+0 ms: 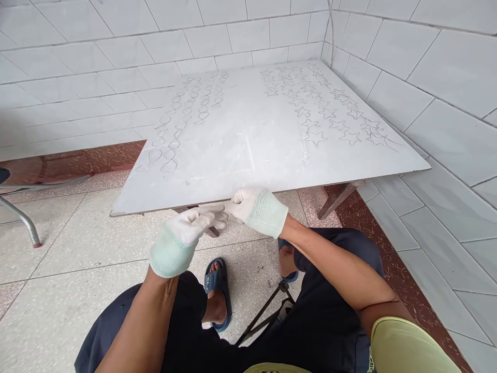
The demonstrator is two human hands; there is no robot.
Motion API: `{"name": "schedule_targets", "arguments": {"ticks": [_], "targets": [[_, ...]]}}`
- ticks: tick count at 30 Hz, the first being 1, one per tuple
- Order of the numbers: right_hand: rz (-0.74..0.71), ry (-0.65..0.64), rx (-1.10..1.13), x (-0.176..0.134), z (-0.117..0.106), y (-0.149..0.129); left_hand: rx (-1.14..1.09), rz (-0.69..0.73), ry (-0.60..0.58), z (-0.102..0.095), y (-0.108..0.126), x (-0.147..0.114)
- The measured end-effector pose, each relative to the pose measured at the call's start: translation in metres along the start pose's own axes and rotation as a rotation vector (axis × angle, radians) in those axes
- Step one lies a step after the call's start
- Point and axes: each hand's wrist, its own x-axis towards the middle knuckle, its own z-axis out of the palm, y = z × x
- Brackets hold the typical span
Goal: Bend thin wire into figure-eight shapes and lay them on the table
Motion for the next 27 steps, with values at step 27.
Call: {"name": "schedule_targets", "arguments": {"ticks": [27], "targets": [[-0.025,-0.005,-0.085,-0.005,0.011,-0.008,-0.071,-0.017,0.292,0.01,-0.011,-0.006]]}}
